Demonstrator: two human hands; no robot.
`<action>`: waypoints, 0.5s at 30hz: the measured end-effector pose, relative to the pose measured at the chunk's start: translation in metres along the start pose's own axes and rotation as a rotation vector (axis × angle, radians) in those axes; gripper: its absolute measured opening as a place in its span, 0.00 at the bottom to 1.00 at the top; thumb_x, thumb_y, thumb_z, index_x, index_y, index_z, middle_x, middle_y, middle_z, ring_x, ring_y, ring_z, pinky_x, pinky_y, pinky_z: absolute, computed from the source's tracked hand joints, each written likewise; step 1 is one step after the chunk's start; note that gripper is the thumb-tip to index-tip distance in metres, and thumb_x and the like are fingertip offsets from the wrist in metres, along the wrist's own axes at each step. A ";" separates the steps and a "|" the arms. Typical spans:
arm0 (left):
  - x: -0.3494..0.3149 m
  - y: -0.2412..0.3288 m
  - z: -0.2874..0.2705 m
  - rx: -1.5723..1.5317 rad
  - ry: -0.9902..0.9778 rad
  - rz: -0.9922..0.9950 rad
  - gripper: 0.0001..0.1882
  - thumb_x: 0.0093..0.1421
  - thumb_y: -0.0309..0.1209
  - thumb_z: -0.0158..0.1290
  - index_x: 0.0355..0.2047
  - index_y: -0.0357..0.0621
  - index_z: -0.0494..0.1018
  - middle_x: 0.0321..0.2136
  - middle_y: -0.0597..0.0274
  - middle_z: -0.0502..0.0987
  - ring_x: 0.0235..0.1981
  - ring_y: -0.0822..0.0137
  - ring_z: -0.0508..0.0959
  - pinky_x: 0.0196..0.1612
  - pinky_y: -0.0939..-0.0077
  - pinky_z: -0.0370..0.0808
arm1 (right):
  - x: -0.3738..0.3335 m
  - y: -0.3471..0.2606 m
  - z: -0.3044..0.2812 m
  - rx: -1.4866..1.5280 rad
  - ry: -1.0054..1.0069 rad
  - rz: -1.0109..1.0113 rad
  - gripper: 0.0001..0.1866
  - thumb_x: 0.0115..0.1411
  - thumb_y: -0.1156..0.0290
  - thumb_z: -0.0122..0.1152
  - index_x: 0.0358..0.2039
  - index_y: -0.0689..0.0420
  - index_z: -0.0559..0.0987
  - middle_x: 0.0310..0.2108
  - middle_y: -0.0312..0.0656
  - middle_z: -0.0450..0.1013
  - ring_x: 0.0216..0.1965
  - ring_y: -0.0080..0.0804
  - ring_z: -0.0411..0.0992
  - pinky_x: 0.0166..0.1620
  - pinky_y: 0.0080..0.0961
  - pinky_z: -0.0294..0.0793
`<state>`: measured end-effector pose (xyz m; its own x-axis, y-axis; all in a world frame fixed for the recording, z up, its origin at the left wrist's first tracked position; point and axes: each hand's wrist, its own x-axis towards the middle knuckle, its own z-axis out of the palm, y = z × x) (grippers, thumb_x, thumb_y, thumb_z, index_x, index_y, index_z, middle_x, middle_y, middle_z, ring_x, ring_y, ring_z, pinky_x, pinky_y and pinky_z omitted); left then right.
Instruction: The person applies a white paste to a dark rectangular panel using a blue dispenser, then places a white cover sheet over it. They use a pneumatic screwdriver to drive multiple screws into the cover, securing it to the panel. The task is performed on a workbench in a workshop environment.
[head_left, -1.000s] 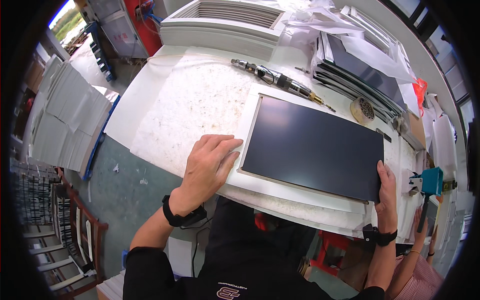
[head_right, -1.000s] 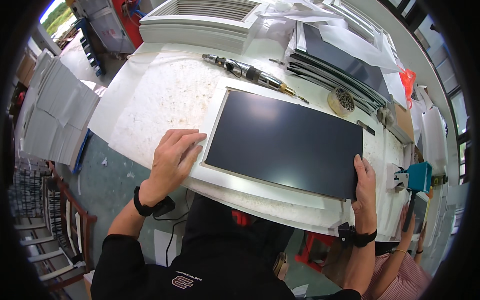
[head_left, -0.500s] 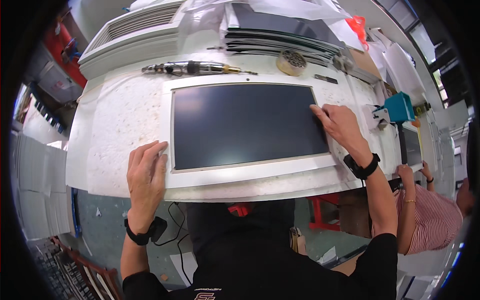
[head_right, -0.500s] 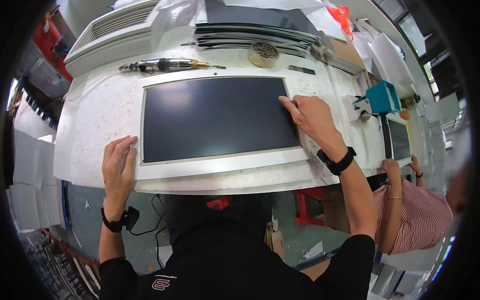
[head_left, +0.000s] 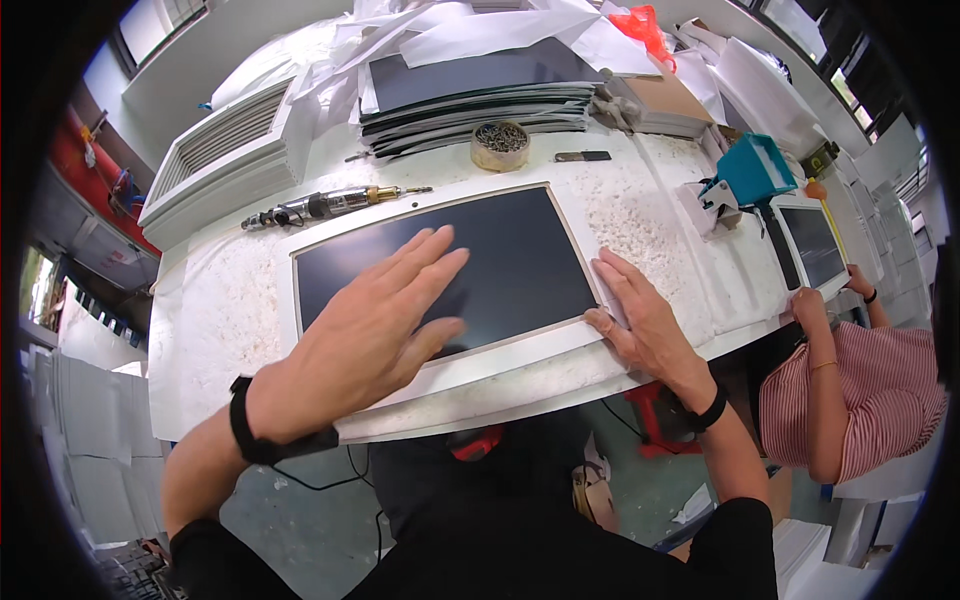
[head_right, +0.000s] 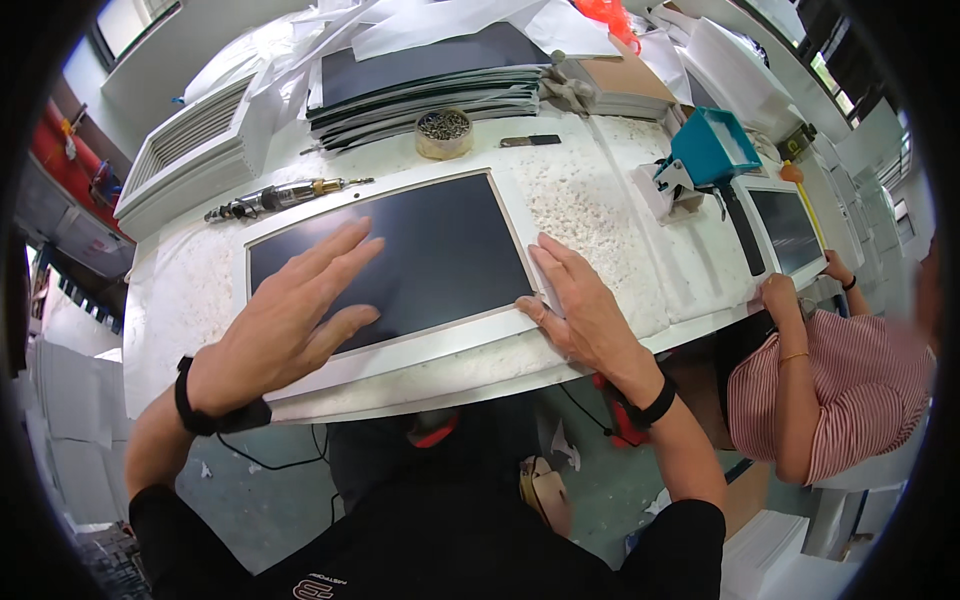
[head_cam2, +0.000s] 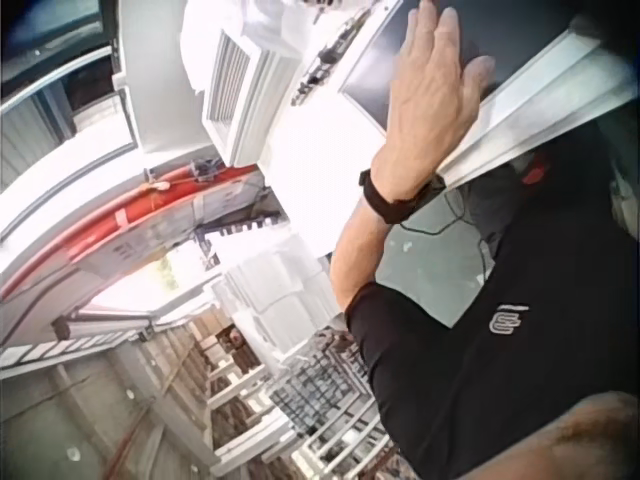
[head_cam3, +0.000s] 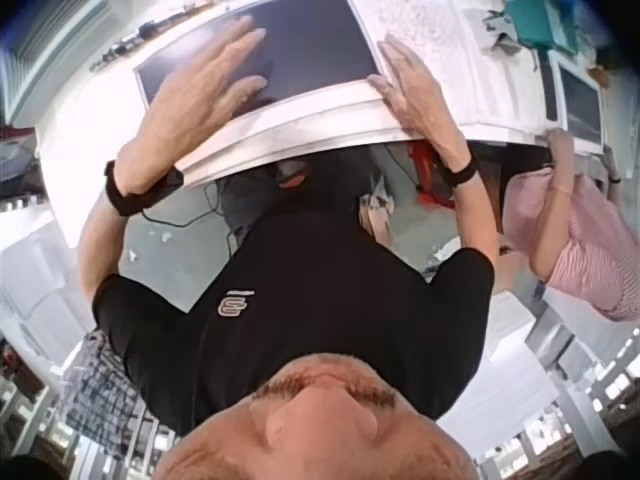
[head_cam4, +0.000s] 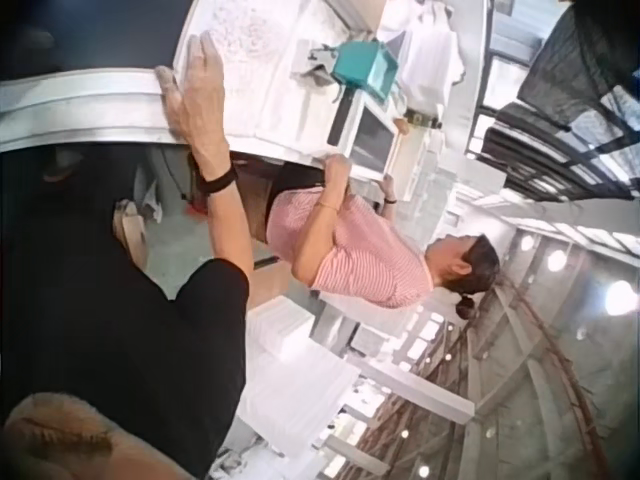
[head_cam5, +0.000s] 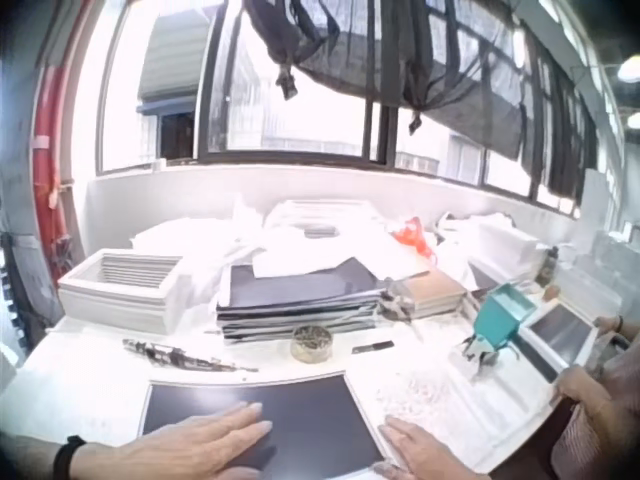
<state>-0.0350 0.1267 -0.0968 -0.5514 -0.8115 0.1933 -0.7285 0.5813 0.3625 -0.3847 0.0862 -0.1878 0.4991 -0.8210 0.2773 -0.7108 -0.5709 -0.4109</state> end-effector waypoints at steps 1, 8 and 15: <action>0.026 -0.007 0.013 0.010 0.009 0.064 0.31 0.68 0.38 0.57 0.67 0.38 0.64 0.70 0.39 0.62 0.69 0.41 0.63 0.70 0.56 0.62 | -0.003 0.003 0.007 -0.012 0.028 -0.022 0.31 0.68 0.60 0.60 0.65 0.66 0.68 0.67 0.59 0.62 0.66 0.58 0.64 0.68 0.42 0.64; 0.130 -0.052 0.105 0.202 -0.122 0.069 0.42 0.71 0.53 0.49 0.67 0.23 0.58 0.68 0.26 0.57 0.71 0.35 0.58 0.74 0.53 0.56 | -0.007 0.013 0.017 -0.017 0.060 -0.065 0.33 0.69 0.58 0.59 0.66 0.68 0.66 0.68 0.59 0.60 0.67 0.56 0.62 0.71 0.52 0.58; 0.134 -0.047 0.114 0.214 -0.115 0.090 0.46 0.70 0.56 0.49 0.68 0.21 0.57 0.68 0.23 0.56 0.72 0.32 0.55 0.74 0.50 0.53 | -0.008 0.014 0.014 -0.037 0.052 -0.049 0.34 0.66 0.61 0.62 0.65 0.69 0.66 0.68 0.59 0.61 0.68 0.56 0.61 0.71 0.51 0.58</action>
<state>-0.1211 -0.0024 -0.1916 -0.6517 -0.7509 0.1070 -0.7368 0.6603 0.1453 -0.3915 0.0850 -0.2082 0.5085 -0.7906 0.3412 -0.7040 -0.6099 -0.3639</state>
